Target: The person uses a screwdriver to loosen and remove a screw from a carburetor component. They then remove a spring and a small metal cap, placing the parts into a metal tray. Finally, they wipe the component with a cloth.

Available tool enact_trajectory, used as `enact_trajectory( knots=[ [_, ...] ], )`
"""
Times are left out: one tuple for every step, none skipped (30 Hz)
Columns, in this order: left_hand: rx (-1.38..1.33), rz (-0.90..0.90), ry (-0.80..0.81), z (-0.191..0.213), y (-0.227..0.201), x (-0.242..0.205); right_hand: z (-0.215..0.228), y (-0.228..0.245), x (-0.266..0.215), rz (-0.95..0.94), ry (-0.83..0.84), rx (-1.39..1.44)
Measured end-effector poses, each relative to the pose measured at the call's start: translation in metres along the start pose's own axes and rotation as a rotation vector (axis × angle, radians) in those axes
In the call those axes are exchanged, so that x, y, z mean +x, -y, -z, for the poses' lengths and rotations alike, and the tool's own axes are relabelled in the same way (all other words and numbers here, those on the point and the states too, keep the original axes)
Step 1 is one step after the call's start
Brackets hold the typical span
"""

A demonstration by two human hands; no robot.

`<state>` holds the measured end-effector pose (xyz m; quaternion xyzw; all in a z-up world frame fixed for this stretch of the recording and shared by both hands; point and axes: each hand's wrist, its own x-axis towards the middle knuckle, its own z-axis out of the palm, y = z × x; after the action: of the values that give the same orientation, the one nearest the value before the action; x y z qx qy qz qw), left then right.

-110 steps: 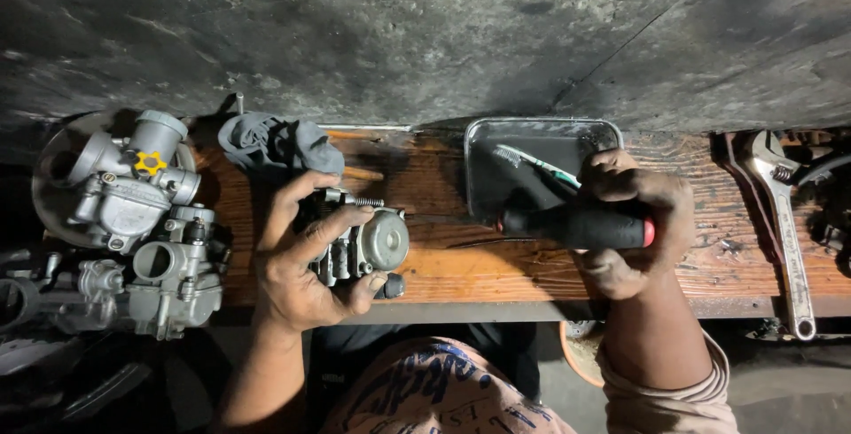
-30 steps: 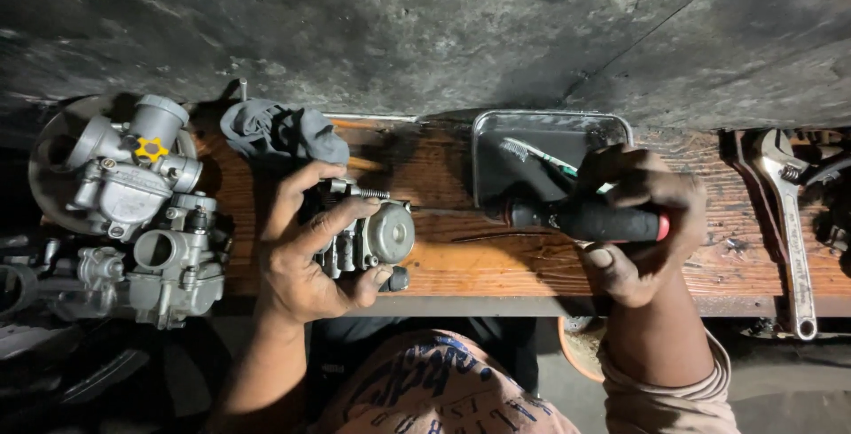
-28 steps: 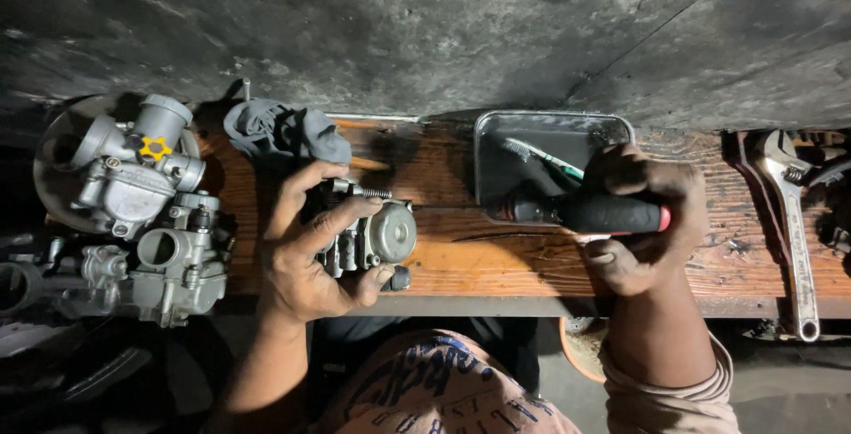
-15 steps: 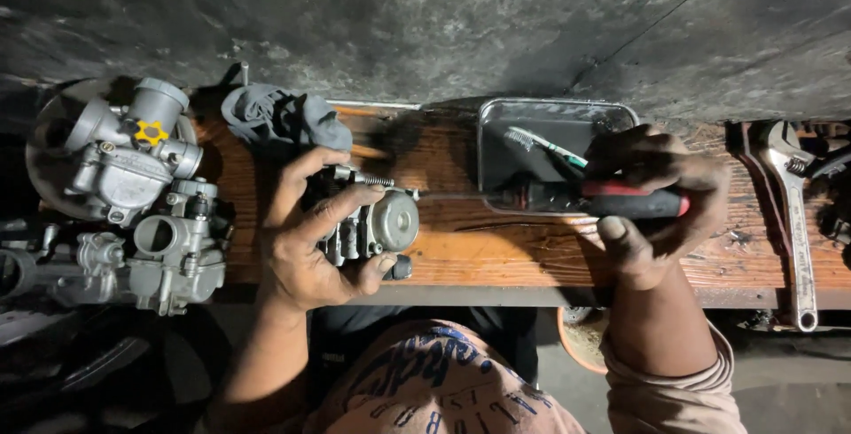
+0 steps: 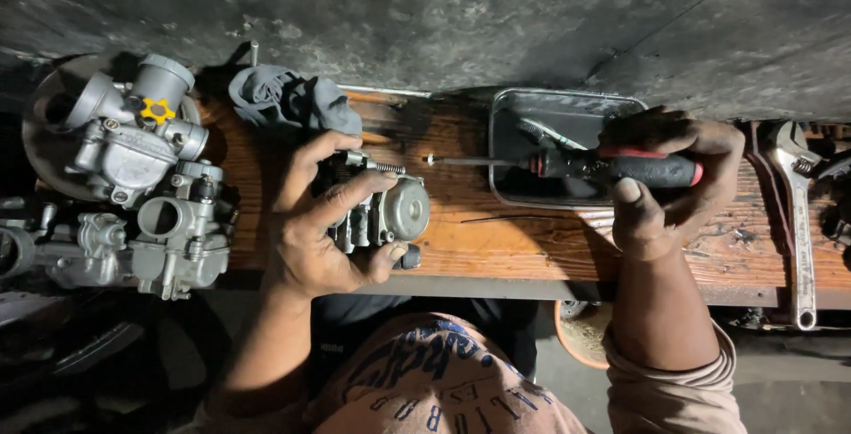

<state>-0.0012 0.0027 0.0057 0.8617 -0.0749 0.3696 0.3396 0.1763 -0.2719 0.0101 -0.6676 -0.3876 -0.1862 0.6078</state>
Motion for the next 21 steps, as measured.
enact_trajectory(
  knots=[
    [-0.008, -0.003, -0.006, 0.000, 0.000, 0.000, 0.001, -0.003, -0.002, -0.029, -0.009, 0.034],
    [-0.016, -0.008, -0.011, -0.001, 0.001, 0.000, 0.001, -0.006, -0.003, -0.059, -0.019, 0.068],
    [-0.017, -0.007, -0.011, -0.001, 0.001, -0.001, 0.003, -0.007, -0.005, -0.060, -0.018, 0.067],
    [-0.024, -0.015, -0.013, -0.002, 0.002, -0.001, 0.005, -0.009, -0.006, -0.065, -0.016, 0.022],
    [-0.030, -0.022, -0.016, -0.002, 0.003, -0.001, 0.008, -0.011, -0.008, -0.071, -0.013, -0.023],
    [-0.031, -0.021, -0.016, -0.003, 0.003, -0.001, 0.007, -0.010, -0.007, -0.071, -0.012, -0.023],
    [-0.031, -0.022, -0.022, -0.004, 0.004, -0.002, 0.006, -0.010, -0.006, -0.059, -0.024, -0.055],
    [-0.030, -0.021, -0.028, -0.004, 0.004, -0.002, 0.005, -0.009, -0.005, -0.048, -0.035, -0.087],
    [-0.030, -0.019, -0.028, -0.003, 0.002, -0.002, 0.009, -0.011, -0.006, -0.049, -0.034, -0.087],
    [-0.022, -0.010, -0.021, -0.002, 0.001, -0.001, 0.014, -0.014, -0.007, -0.031, -0.064, -0.198],
    [-0.013, -0.001, -0.014, -0.001, 0.000, 0.000, 0.018, -0.016, -0.008, -0.013, -0.093, -0.309],
    [-0.013, 0.001, -0.014, -0.001, 0.000, 0.000, 0.018, -0.018, -0.005, -0.014, -0.092, -0.309],
    [-0.018, -0.003, -0.018, -0.002, 0.001, 0.000, 0.017, -0.019, -0.002, 0.009, -0.132, -0.217],
    [-0.023, -0.008, -0.021, -0.002, 0.001, 0.000, 0.016, -0.021, 0.001, 0.032, -0.173, -0.125],
    [-0.023, -0.007, -0.021, -0.002, 0.001, 0.000, 0.018, -0.018, 0.004, 0.031, -0.172, -0.124],
    [-0.020, -0.003, -0.022, -0.002, 0.001, 0.000, 0.019, -0.014, 0.005, 0.042, -0.166, -0.234],
    [-0.016, 0.001, -0.023, -0.003, 0.000, -0.001, 0.021, -0.011, 0.008, 0.053, -0.159, -0.344],
    [-0.017, 0.002, -0.022, -0.003, 0.001, -0.001, 0.021, -0.010, 0.007, 0.052, -0.158, -0.345],
    [-0.014, -0.003, -0.021, -0.003, 0.002, -0.001, 0.021, -0.010, 0.007, 0.058, -0.127, -0.386],
    [-0.012, -0.008, -0.021, -0.003, 0.002, -0.002, 0.021, -0.010, 0.008, 0.064, -0.094, -0.427],
    [-0.013, -0.007, -0.021, -0.003, 0.003, -0.002, 0.022, -0.008, 0.008, 0.063, -0.094, -0.428]
  ],
)
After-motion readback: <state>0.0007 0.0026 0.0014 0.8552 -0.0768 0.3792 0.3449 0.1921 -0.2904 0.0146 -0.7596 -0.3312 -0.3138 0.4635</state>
